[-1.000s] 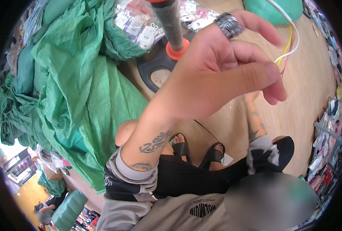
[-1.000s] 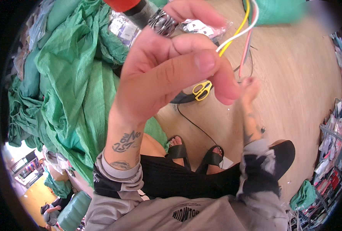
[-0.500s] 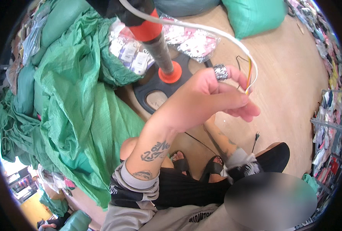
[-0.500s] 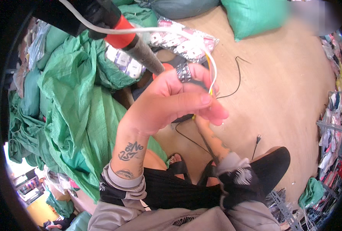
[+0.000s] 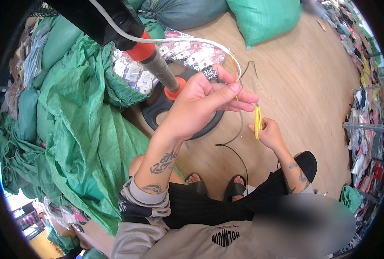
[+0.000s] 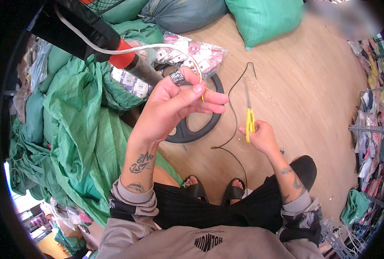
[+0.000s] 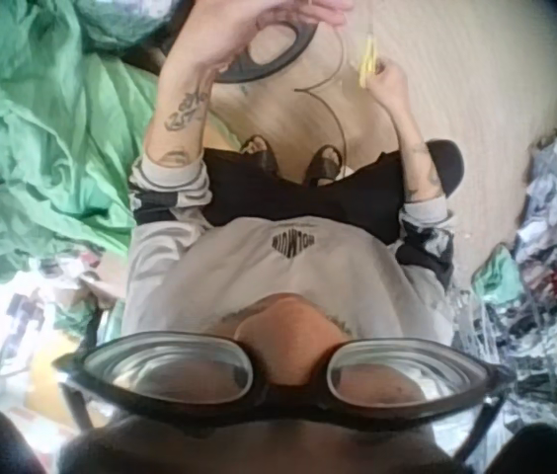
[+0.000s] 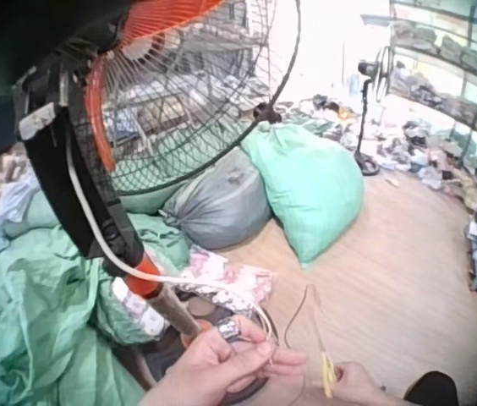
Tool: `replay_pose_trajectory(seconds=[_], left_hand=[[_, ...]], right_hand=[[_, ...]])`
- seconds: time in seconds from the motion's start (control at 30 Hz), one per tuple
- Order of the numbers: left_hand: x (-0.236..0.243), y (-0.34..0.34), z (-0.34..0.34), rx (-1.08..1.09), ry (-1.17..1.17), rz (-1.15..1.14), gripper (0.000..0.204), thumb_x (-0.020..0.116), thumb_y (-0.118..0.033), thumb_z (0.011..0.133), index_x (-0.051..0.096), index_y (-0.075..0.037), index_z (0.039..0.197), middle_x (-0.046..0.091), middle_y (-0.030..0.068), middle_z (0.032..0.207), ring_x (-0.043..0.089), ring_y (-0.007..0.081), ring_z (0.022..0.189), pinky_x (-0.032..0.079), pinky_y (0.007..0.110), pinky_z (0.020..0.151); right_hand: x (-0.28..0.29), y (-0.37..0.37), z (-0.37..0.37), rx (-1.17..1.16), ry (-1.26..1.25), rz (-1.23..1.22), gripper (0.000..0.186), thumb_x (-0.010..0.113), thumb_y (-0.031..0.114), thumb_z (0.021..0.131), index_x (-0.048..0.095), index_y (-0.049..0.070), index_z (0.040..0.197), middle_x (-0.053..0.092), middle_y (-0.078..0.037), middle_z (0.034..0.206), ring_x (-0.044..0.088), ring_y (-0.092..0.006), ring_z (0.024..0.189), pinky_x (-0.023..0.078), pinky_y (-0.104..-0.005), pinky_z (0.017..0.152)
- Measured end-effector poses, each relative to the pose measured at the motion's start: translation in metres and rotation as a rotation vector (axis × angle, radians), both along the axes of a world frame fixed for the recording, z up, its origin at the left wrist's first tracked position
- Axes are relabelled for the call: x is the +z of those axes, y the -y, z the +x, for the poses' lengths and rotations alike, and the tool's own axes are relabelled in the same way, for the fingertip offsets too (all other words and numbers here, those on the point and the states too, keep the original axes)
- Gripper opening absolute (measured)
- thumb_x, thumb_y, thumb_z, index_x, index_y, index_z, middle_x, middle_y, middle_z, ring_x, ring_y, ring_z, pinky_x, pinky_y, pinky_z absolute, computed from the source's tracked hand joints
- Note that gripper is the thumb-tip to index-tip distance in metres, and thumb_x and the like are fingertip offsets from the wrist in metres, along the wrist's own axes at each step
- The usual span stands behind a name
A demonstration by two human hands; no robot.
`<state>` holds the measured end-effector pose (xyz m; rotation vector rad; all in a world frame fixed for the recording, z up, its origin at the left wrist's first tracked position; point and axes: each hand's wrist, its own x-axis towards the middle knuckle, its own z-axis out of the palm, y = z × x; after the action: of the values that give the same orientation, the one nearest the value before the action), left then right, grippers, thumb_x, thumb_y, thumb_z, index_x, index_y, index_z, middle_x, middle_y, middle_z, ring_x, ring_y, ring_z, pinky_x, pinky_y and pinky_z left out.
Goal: The person strips and twists electrical wires, cuts them with scissors, and prepares them for connection. The person handles a white cable and a black wire, using yellow-handled scissors to trim the wires.
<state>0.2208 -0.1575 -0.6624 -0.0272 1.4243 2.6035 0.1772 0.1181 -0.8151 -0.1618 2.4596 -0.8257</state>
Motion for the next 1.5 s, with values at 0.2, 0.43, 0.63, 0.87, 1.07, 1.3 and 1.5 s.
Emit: replay_pose_trajectory(seconds=[0.2,0.43,0.63,0.87,1.07,1.3,1.5], left_hand=[[0.004,-0.008,0.001,-0.052,-0.001,-0.009,0.006,0.057,-0.012,0.093,0.055,-0.006,0.091,0.064,0.0219,0.113,0.066,0.0256,0.098,0.050,0.035,0.088],[0.005,-0.031,-0.008,-0.011,-0.113,0.050,0.005,0.063,-0.005,0.088,0.060,-0.005,0.092,0.063,0.0096,0.110,0.057,0.0145,0.101,0.043,0.029,0.090],[0.009,-0.041,-0.011,0.111,-0.163,0.134,0.008,0.067,0.000,0.085,0.062,-0.001,0.092,0.065,0.0055,0.091,0.062,0.0129,0.084,0.048,0.025,0.075],[0.013,-0.043,-0.009,0.203,-0.073,-0.073,0.010,0.064,0.002,0.084,0.065,0.000,0.094,0.067,0.0103,0.089,0.063,0.0142,0.076,0.050,0.025,0.068],[0.010,-0.048,-0.010,0.273,-0.165,-0.087,0.012,0.067,0.000,0.085,0.064,0.002,0.097,0.068,0.0092,0.087,0.064,0.0103,0.073,0.052,0.023,0.064],[0.016,-0.051,-0.006,0.244,-0.183,-0.174,0.012,0.065,0.001,0.087,0.064,0.002,0.099,0.066,0.0070,0.087,0.060,0.0073,0.071,0.049,0.020,0.061],[0.021,-0.048,-0.008,0.183,-0.204,-0.210,0.015,0.063,0.003,0.087,0.062,0.003,0.102,0.066,0.0093,0.089,0.062,0.0103,0.074,0.051,0.022,0.063]], right_hand=[[0.062,0.011,-0.007,-0.254,-0.109,-0.625,0.034,0.064,0.041,0.087,0.057,0.008,0.081,0.060,-0.002,0.070,0.049,-0.0071,0.059,0.037,-0.0224,0.052],[0.159,0.068,-0.018,-0.175,0.055,-1.210,0.023,0.067,0.017,0.084,0.050,0.009,0.096,0.066,-0.012,0.095,0.055,-0.0083,0.071,0.045,-0.0224,0.062],[0.171,0.078,-0.023,-0.073,0.135,-1.372,0.026,0.066,0.000,0.079,0.049,0.007,0.098,0.063,-0.013,0.100,0.061,-0.0177,0.093,0.049,-0.0312,0.085],[0.156,0.074,-0.018,-0.151,0.153,-1.429,0.024,0.063,-0.004,0.080,0.049,0.007,0.097,0.062,-0.010,0.094,0.060,-0.0162,0.090,0.048,-0.0292,0.081],[0.163,0.073,-0.013,-0.127,0.167,-1.481,0.025,0.063,-0.006,0.080,0.047,0.007,0.096,0.062,-0.009,0.090,0.059,-0.0136,0.083,0.048,-0.0266,0.073],[0.162,0.073,-0.012,-0.090,0.096,-1.416,0.027,0.062,-0.007,0.076,0.047,0.007,0.094,0.060,-0.005,0.086,0.057,-0.0094,0.072,0.044,-0.0221,0.061],[0.164,0.067,-0.015,-0.060,0.265,-1.416,0.025,0.061,-0.005,0.078,0.047,0.007,0.095,0.060,-0.005,0.085,0.055,-0.0103,0.072,0.044,-0.0230,0.063]])
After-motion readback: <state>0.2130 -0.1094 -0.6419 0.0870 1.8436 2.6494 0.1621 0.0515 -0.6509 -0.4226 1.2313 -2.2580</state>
